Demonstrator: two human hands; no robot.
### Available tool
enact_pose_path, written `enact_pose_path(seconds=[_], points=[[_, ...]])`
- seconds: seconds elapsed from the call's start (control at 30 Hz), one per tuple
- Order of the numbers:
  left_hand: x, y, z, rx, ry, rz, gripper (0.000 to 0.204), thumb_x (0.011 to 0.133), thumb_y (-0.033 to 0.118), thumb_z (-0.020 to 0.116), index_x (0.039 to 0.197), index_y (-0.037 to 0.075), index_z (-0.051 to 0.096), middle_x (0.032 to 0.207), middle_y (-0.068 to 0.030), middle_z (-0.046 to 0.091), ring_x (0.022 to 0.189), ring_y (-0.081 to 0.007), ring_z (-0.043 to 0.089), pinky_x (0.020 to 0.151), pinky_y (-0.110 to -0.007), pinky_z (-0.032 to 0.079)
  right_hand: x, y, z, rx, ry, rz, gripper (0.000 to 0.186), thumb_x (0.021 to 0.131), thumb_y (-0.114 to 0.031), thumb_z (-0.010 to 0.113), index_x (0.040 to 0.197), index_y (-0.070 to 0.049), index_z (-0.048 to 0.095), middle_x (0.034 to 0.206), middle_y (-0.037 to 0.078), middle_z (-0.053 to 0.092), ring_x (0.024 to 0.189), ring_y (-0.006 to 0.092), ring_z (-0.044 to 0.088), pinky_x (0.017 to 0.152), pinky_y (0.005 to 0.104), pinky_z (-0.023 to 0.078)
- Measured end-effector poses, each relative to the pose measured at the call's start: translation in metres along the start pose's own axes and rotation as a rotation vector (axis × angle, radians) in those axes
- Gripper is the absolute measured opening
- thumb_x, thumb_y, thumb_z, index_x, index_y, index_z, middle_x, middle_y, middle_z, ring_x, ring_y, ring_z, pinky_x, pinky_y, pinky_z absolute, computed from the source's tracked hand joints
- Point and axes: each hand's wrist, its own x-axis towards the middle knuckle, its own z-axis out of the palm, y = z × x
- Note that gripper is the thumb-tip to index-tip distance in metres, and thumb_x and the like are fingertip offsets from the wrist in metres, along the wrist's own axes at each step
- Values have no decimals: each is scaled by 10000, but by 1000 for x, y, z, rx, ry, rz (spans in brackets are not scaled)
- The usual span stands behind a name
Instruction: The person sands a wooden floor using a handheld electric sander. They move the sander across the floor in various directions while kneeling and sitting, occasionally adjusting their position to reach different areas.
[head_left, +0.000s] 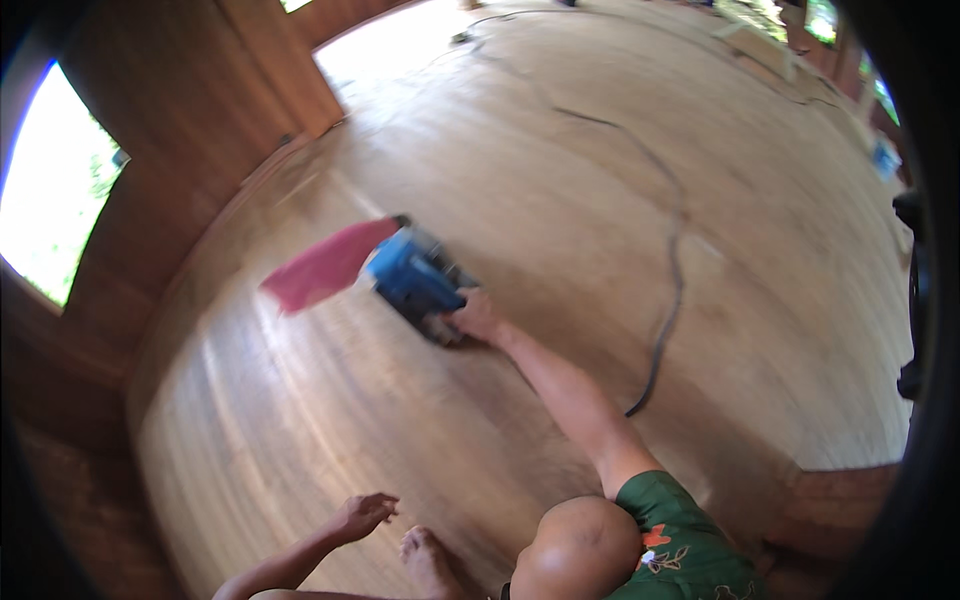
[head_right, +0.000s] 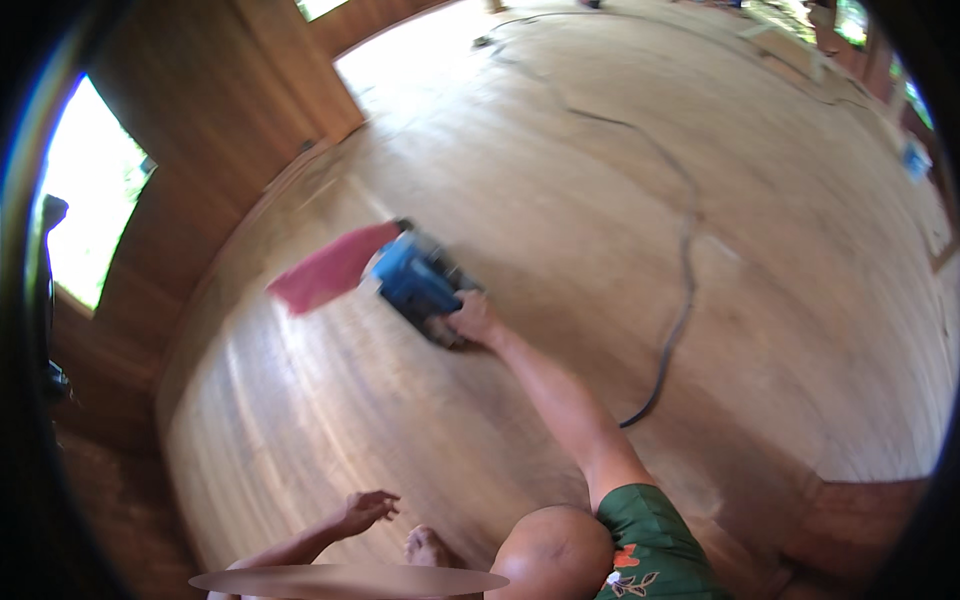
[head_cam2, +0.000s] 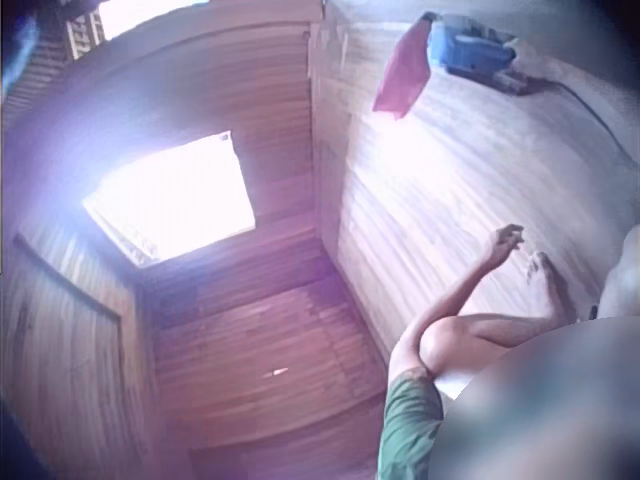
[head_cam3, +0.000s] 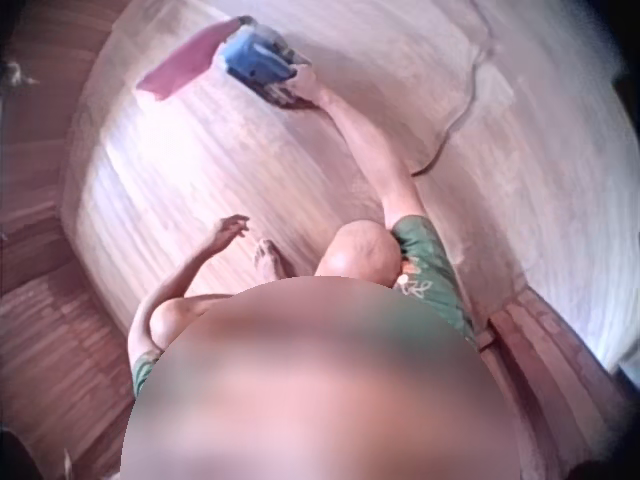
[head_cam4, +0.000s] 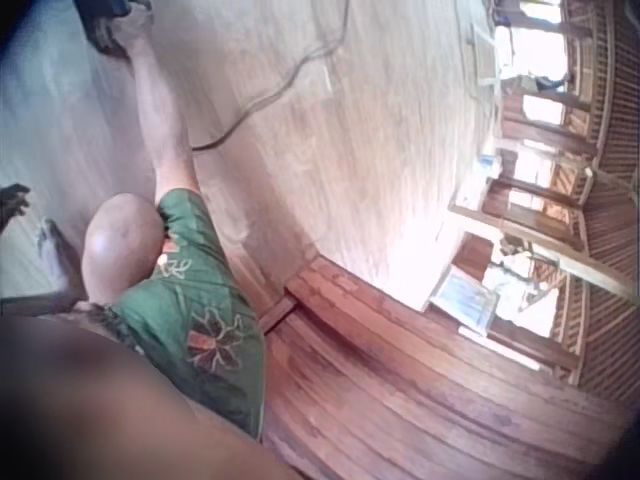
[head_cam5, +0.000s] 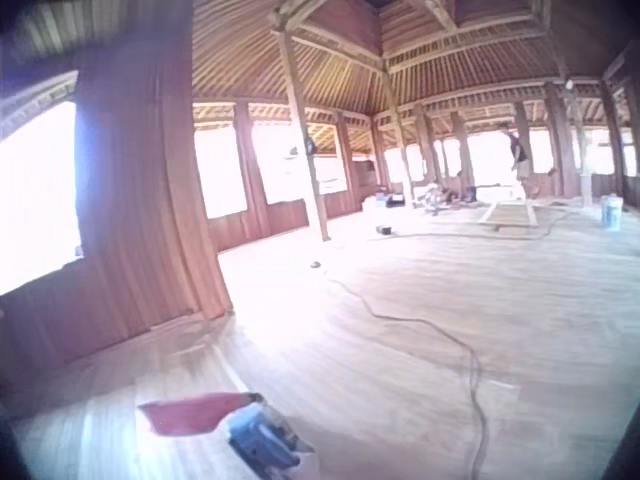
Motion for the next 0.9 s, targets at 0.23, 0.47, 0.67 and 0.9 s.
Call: enact_pose_path(seconds=[0.23,0.47,0.67,0.9], points=[[-49,-29,-54,-267,168,-152,423,1098,298,559,1365,-25,613,1165,-176,746,1060,-230,730,939,-369,572,96,-34,63,-38,101,-95,369,837,-334,820,1068,-48,789,882,162,779,828,270,761,773,409,576],[-47,-71,-100,-116,-83,-208,471,1103,389,546,1424,47,597,1217,-150,739,1054,-222,731,935,-365,580,-27,-59,7,35,4,18,238,883,-233,802,978,-29,727,689,21,634,624,108,585,600,322,469],[-11,-66,-143,-89,113,-123,473,1089,363,572,1360,-21,627,1142,-173,746,1022,-230,730,905,-363,585,-224,-27,-50,1,42,244,220,841,-209,854,904,-38,729,715,-7,649,660,84,587,615,302,480],[-14,-94,-139,-150,15,-136,391,1020,257,637,1323,12,672,1049,-127,759,958,-234,738,810,-391,635,-329,-19,-88,93,20,374,204,774,-171,893,800,-33,746,677,-12,662,607,98,607,585,310,485]])
